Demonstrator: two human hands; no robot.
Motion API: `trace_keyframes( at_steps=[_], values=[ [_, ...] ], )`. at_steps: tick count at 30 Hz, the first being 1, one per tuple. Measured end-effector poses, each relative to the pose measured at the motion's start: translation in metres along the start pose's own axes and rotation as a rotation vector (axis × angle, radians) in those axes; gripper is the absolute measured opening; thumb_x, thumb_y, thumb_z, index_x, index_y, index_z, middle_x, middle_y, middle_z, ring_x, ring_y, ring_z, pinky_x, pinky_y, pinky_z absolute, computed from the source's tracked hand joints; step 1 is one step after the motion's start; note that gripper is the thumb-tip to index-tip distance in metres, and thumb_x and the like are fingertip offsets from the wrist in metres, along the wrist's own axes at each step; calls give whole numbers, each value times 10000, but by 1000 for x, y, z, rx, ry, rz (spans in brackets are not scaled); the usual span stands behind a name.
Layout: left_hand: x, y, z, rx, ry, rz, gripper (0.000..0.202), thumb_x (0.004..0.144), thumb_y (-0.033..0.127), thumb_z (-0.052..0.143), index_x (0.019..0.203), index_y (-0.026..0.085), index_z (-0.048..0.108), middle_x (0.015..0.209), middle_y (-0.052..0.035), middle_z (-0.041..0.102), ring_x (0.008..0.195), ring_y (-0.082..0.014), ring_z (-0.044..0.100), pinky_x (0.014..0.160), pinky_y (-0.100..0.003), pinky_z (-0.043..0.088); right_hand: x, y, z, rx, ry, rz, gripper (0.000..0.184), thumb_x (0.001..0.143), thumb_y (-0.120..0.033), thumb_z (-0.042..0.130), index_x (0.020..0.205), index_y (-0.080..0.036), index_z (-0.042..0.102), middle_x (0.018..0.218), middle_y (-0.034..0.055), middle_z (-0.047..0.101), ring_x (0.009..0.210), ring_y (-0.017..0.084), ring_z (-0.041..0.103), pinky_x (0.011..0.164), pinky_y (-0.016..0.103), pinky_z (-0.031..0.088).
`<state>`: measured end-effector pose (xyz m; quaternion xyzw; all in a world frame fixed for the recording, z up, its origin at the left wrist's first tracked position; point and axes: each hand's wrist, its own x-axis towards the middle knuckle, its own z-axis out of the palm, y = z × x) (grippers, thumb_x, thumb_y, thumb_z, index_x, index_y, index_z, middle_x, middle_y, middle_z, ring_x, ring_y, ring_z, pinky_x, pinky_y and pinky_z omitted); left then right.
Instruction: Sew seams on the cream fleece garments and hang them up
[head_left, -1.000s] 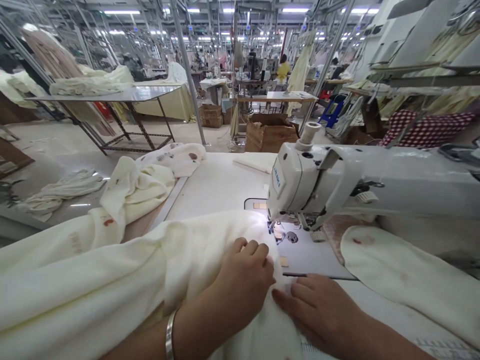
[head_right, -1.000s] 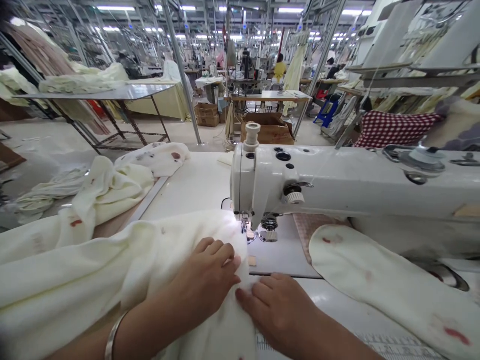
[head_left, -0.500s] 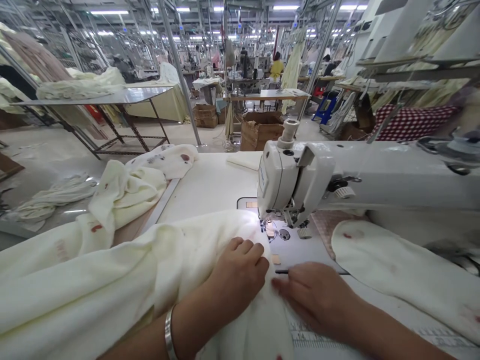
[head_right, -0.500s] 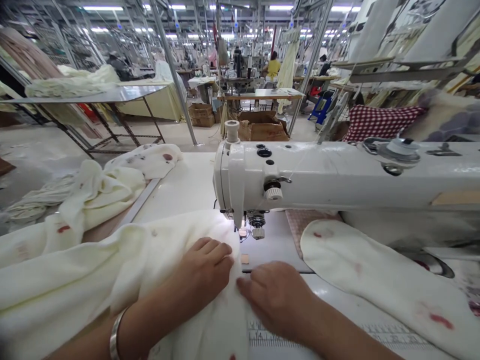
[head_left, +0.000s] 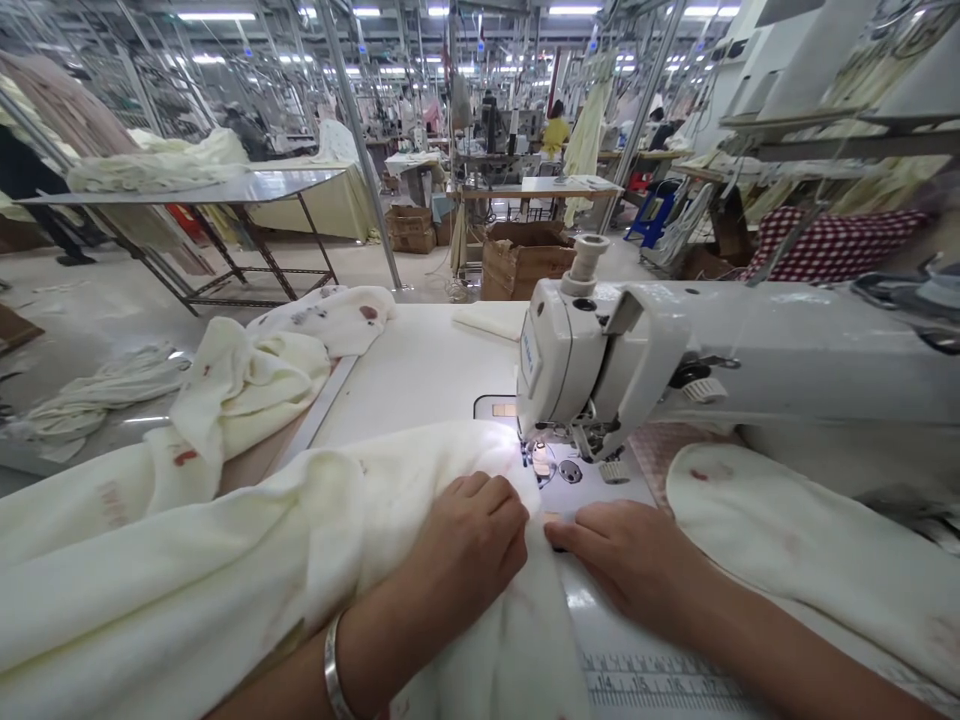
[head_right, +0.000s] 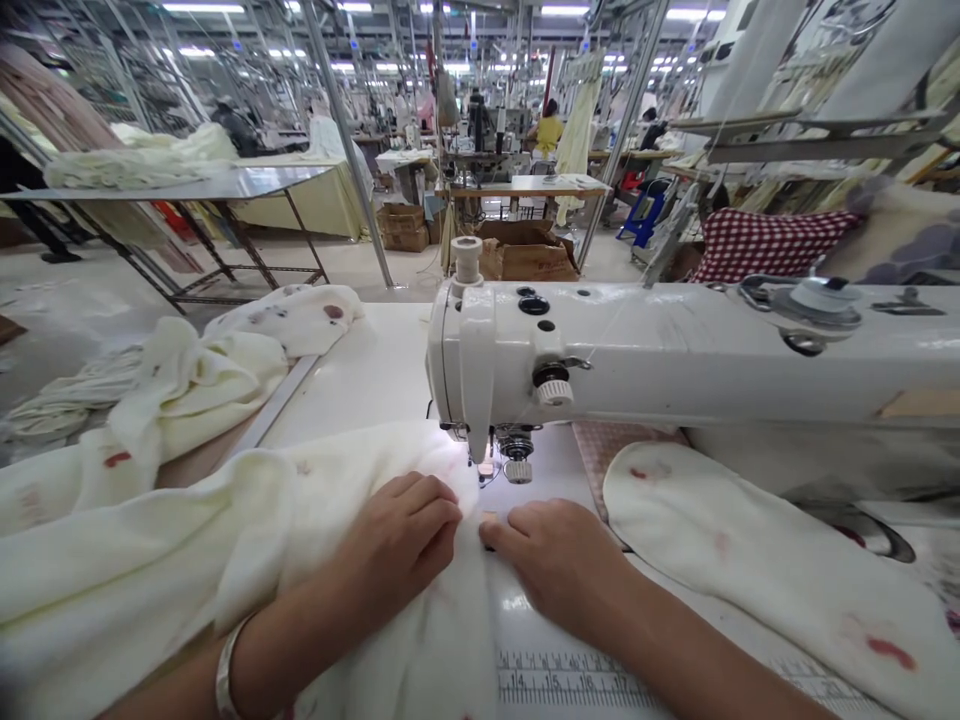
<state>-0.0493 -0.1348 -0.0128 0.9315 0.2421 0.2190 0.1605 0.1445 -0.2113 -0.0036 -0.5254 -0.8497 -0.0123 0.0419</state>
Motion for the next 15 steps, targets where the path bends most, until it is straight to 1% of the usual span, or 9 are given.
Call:
trace_keyframes(
  at_steps=[5, 9, 12, 15],
  values=[
    [0, 1, 0, -4, -1, 7, 150, 846, 131, 448, 804, 158, 589, 833, -36, 574, 790, -175, 480, 725, -334, 435, -3, 1, 7, -36, 44, -23, 266, 776, -72, 421, 951, -220, 557, 616, -25, 502, 532, 146, 417, 519, 292, 139],
    [1, 5, -2, 52, -46, 12, 162, 840, 128, 456, 877, 180, 605, 886, -35, 574, 816, -192, 478, 731, -361, 433, -7, -3, 13, -45, 129, -41, 216, 790, -65, 398, 820, -212, 553, 608, -16, 497, 537, 147, 402, 530, 302, 152],
    [1, 8, -6, 100, -83, 23, 171, 843, 143, 449, 906, 178, 605, 899, -48, 566, 815, -205, 478, 718, -381, 433, -11, -11, 13, -10, 188, -115, 225, 832, -83, 372, 875, -214, 550, 612, -22, 514, 541, 150, 417, 532, 302, 194],
    [1, 8, -8, 111, -108, 32, 173, 849, 169, 454, 943, 177, 598, 906, -55, 558, 836, -214, 476, 735, -393, 432, -15, -20, 11, 53, 199, -204, 171, 897, -141, 382, 917, -201, 541, 608, -32, 521, 526, 144, 428, 522, 301, 223]
  ],
)
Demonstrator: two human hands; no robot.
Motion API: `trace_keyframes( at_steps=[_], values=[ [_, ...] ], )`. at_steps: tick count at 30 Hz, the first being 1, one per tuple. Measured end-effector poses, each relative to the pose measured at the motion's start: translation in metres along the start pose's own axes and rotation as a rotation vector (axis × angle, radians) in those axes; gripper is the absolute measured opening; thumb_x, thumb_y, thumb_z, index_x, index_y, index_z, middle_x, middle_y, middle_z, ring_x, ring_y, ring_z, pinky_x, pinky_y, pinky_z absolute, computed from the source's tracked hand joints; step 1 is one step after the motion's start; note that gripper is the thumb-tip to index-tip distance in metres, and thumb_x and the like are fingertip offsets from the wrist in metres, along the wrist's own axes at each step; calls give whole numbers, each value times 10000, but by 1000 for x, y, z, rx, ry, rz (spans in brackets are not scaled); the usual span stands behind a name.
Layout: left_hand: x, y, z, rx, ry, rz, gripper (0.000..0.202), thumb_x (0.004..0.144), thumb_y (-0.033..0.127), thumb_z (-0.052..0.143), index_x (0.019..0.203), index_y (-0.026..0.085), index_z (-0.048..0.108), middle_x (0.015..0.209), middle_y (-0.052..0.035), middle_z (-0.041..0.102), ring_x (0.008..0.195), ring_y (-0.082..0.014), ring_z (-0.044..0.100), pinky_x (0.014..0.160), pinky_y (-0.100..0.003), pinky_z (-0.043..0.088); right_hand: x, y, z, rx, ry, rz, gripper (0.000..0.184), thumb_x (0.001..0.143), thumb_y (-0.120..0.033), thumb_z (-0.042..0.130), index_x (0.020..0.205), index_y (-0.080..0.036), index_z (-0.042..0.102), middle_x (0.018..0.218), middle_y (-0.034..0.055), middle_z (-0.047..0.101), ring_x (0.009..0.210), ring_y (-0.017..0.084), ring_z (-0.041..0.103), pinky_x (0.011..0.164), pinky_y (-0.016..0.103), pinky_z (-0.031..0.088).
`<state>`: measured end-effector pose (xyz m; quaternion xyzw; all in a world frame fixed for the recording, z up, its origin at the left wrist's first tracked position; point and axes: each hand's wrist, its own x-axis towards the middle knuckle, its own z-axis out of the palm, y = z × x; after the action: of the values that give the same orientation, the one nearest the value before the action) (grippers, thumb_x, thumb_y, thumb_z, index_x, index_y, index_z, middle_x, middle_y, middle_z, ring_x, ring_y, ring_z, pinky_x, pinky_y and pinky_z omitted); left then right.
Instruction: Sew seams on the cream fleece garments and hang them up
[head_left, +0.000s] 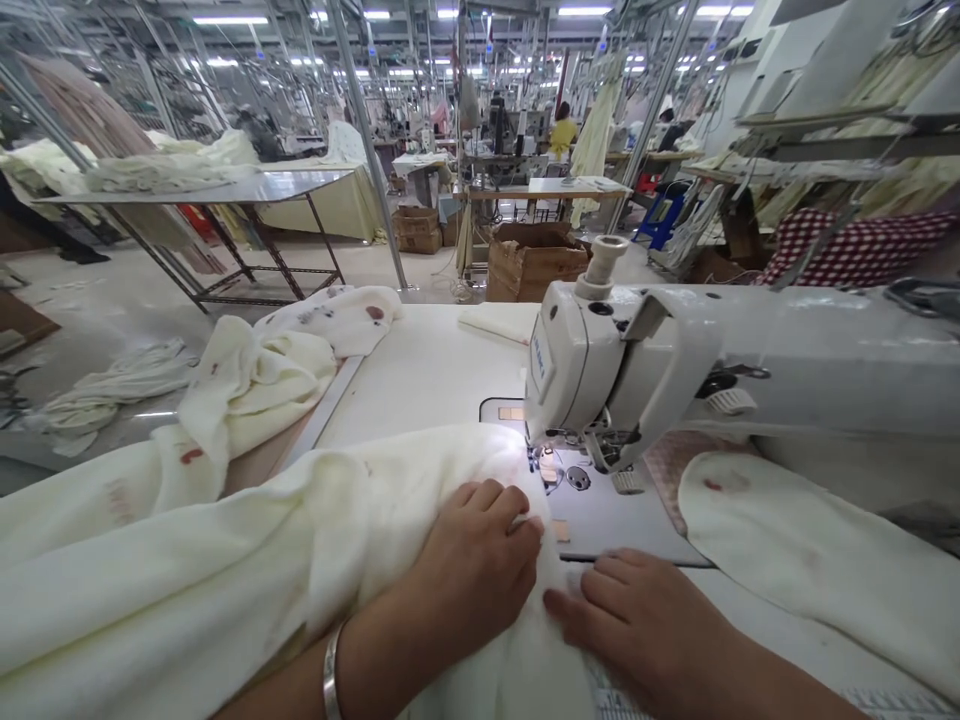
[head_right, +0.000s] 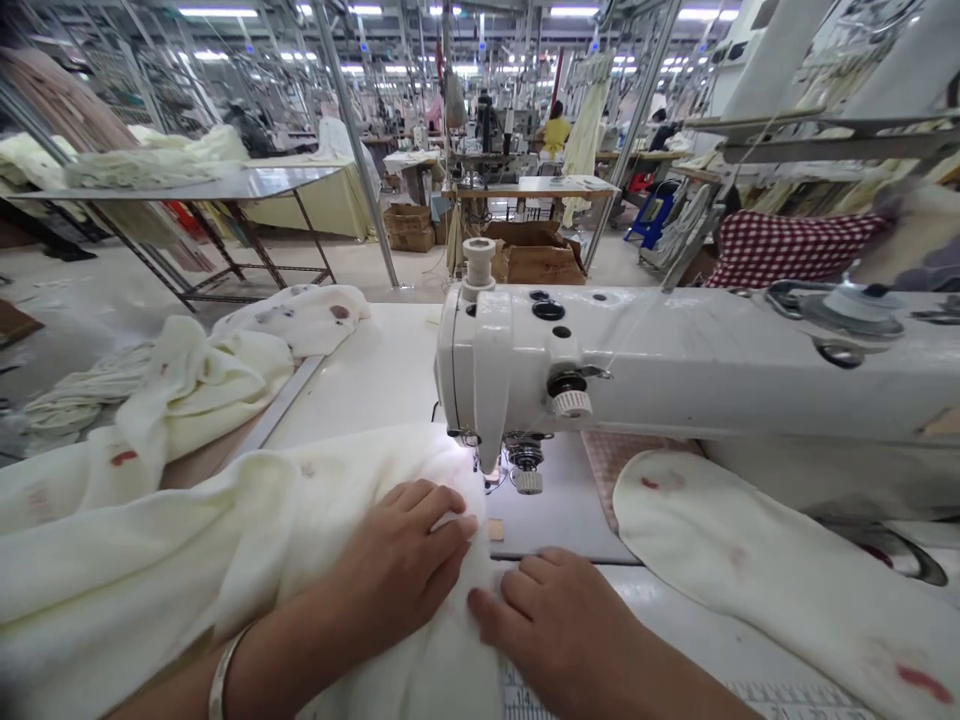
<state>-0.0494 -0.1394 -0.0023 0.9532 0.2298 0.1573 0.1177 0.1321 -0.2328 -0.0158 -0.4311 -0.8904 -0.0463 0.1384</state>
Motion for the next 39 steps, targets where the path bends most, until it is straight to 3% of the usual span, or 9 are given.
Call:
trace_keyframes(
  at_steps=[6, 13, 18, 27, 32, 36, 39],
  values=[
    [0, -2, 1, -18, 10, -22, 146, 860, 195, 455, 919, 178, 587, 897, -48, 557, 841, -212, 476, 756, -408, 423, 0, -8, -5, 47, 0, -11, 163, 934, -185, 384, 927, -183, 546, 602, -32, 539, 518, 129, 452, 501, 298, 261],
    [-1, -2, 1, 20, -13, 75, 152, 867, 190, 459, 956, 171, 581, 894, -54, 558, 848, -214, 487, 748, -388, 422, 0, -9, -9, 14, 16, -19, 233, 941, -157, 333, 943, -184, 565, 593, -26, 541, 500, 128, 445, 488, 304, 284],
    [6, -11, -2, 42, -24, 61, 168, 875, 218, 446, 970, 180, 580, 914, -50, 560, 831, -205, 478, 744, -375, 416, 6, 4, -2, -24, 37, -39, 214, 924, -136, 356, 959, -177, 563, 584, -30, 525, 498, 138, 447, 492, 302, 266],
    [36, -45, -1, 111, 23, 102, 187, 891, 222, 421, 840, 164, 592, 901, -49, 574, 840, -183, 494, 781, -348, 401, 27, 39, 2, -110, 45, 107, 296, 955, -221, 295, 1029, -245, 581, 632, -16, 579, 504, 122, 498, 445, 257, 227],
    [41, -47, -9, 87, -12, -13, 157, 887, 182, 438, 843, 176, 588, 847, -34, 579, 831, -176, 514, 790, -338, 412, 26, 40, -2, -147, 140, 173, 332, 979, -310, 262, 995, -239, 586, 714, 1, 630, 531, 132, 549, 491, 263, 306],
    [36, -44, -16, 36, 4, -135, 152, 858, 136, 457, 981, 179, 535, 1022, -42, 599, 969, -190, 521, 937, -396, 363, 20, 28, -4, -107, 62, 274, 369, 933, -492, 331, 906, -204, 560, 704, 8, 602, 523, 160, 547, 496, 280, 332],
    [28, -39, -12, 62, 3, -164, 258, 862, 148, 448, 1119, 157, 469, 1261, -102, 502, 1179, -237, 427, 1030, -480, 263, 18, 17, -1, -41, -24, 315, 250, 909, -417, 427, 812, -212, 532, 686, -1, 557, 564, 166, 542, 517, 275, 354]
  ],
)
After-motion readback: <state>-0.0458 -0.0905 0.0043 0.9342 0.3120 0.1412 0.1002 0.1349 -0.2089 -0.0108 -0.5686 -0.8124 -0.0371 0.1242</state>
